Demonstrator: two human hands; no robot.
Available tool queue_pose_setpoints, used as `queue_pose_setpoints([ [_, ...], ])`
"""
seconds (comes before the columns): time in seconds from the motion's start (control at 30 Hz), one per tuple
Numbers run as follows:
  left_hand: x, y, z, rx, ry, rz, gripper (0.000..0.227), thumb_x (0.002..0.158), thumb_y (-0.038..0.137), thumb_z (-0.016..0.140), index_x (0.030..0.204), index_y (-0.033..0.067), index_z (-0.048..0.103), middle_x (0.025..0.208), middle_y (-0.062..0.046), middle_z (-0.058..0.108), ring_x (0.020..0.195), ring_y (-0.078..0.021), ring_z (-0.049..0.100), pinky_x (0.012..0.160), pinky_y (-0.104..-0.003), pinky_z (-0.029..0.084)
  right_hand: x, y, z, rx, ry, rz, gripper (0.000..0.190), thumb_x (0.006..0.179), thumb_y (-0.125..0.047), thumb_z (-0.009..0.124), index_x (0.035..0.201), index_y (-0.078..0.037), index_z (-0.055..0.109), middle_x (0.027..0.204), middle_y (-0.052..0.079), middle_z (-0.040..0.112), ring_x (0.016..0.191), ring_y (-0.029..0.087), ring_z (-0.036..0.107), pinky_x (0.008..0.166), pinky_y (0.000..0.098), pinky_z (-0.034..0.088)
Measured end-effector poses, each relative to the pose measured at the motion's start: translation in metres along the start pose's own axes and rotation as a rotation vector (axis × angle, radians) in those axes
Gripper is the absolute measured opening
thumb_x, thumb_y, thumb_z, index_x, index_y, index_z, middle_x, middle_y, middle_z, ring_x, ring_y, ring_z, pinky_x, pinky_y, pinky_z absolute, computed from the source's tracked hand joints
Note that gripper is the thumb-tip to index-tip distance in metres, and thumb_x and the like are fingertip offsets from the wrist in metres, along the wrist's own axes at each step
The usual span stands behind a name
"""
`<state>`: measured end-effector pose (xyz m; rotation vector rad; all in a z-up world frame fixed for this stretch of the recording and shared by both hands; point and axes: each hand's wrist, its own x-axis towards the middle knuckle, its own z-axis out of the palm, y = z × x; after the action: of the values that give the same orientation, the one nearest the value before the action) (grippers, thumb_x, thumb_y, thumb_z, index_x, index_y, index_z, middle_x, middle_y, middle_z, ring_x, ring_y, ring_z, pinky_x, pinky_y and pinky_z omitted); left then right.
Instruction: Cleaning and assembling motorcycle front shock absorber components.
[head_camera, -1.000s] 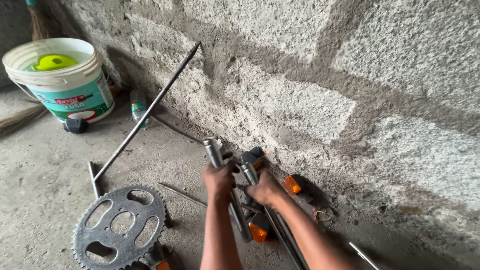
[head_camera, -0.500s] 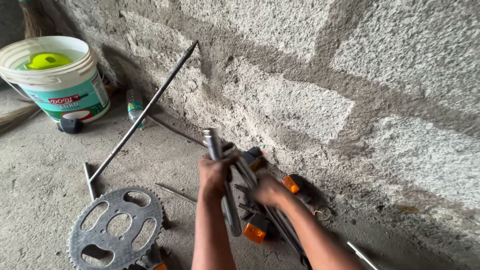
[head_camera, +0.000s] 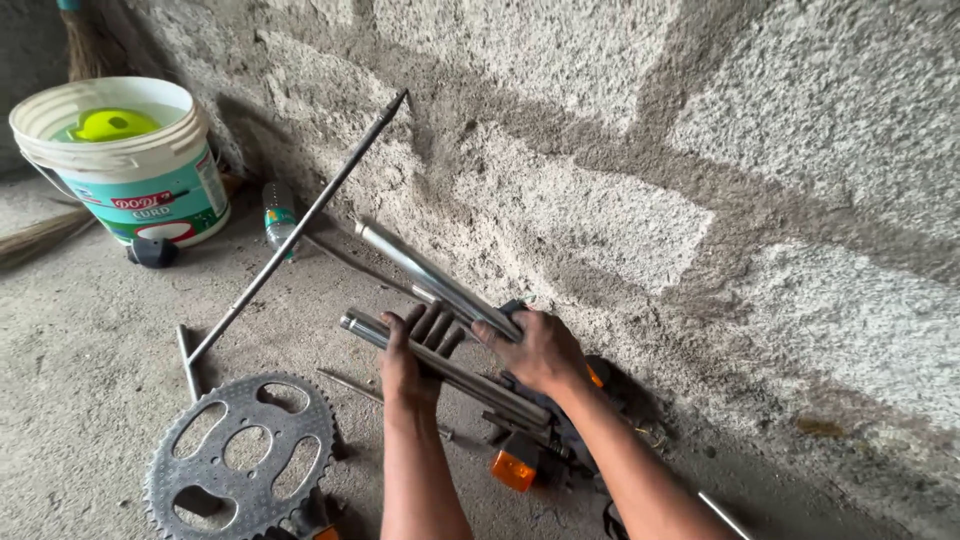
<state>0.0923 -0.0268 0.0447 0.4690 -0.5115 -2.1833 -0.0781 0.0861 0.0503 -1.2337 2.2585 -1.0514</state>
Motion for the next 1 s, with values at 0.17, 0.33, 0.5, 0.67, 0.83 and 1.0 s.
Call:
queue_pose_setpoints([
  [0.17, 0.02, -0.01, -0.01, -0.147, -0.026, 0.009, 0.093, 0.09, 0.062, 0.056, 0.15, -0.0062, 0.038, 0.145, -0.03, 0.054, 0.136, -0.0412, 0.053, 0.114, -0.055, 0.041, -0.051, -0.042, -0.014, -0.371, 0.043, 0.084, 0.065, 0.078, -0.079, 0.058, 0.095, -0.018, 0.072, 0.048, -0.008, 0.042, 0.036, 0.008, 0.037, 0.034, 0.03, 0.034],
  [0.33, 0.01, -0.003, -0.012, -0.185, -0.136, 0.1, 0.087, 0.078, 0.055, 0.073, 0.141, -0.0017, 0.052, 0.125, -0.021, 0.069, 0.123, -0.0384, 0.063, 0.107, -0.059, 0.049, -0.056, -0.017, -0.009, -0.426, 0.048, 0.04, 0.082, 0.074, -0.084, 0.055, 0.112, -0.014, 0.072, 0.043, -0.01, 0.041, 0.031, 0.006, 0.032, 0.028, 0.0297, 0.033],
  [0.5, 0.015, -0.015, -0.02, -0.349, -0.286, 0.184, 0.062, 0.083, 0.046, 0.083, 0.127, 0.0084, 0.059, 0.114, -0.014, 0.071, 0.108, -0.0338, 0.068, 0.101, -0.055, 0.055, -0.027, 0.052, 0.007, -0.403, 0.044, -0.116, 0.1, 0.075, -0.088, 0.072, 0.121, 0.001, 0.066, 0.109, 0.021, 0.066, 0.1, 0.027, 0.063, 0.08, 0.0513, 0.053],
  [0.67, 0.007, -0.017, -0.021, -0.455, -0.047, 0.177, 0.066, 0.082, 0.052, 0.078, 0.13, 0.0087, 0.061, 0.107, -0.014, 0.07, 0.109, -0.0326, 0.069, 0.102, -0.055, 0.055, -0.022, 0.027, -0.044, 0.186, -0.375, 0.153, 0.084, 0.073, -0.07, 0.076, 0.126, -0.004, 0.068, 0.121, 0.017, 0.071, 0.117, 0.025, 0.063, 0.096, 0.0396, 0.05],
  [0.83, -0.014, 0.011, 0.022, -0.464, 0.232, 0.276, 0.085, 0.078, 0.081, 0.053, 0.125, 0.0101, 0.059, 0.103, -0.019, 0.062, 0.103, -0.0394, 0.065, 0.094, -0.07, 0.053, -0.045, 0.006, -0.041, 1.04, -0.44, 0.45, 0.056, 0.069, -0.039, 0.086, 0.112, -0.006, 0.073, 0.097, 0.015, 0.077, 0.079, 0.023, 0.067, 0.058, 0.0338, 0.055],
  [1.0, -0.016, 0.02, 0.029, -0.49, 0.137, 0.299, 0.081, 0.086, 0.077, 0.038, 0.118, 0.0076, 0.065, 0.113, -0.023, 0.065, 0.11, -0.0361, 0.062, 0.099, -0.065, 0.05, -0.04, 0.027, -0.006, 1.209, 0.152, 0.598, 0.027, 0.072, -0.019, 0.08, 0.09, -0.007, 0.063, 0.089, 0.014, 0.07, 0.073, 0.021, 0.067, 0.048, 0.0299, 0.049],
])
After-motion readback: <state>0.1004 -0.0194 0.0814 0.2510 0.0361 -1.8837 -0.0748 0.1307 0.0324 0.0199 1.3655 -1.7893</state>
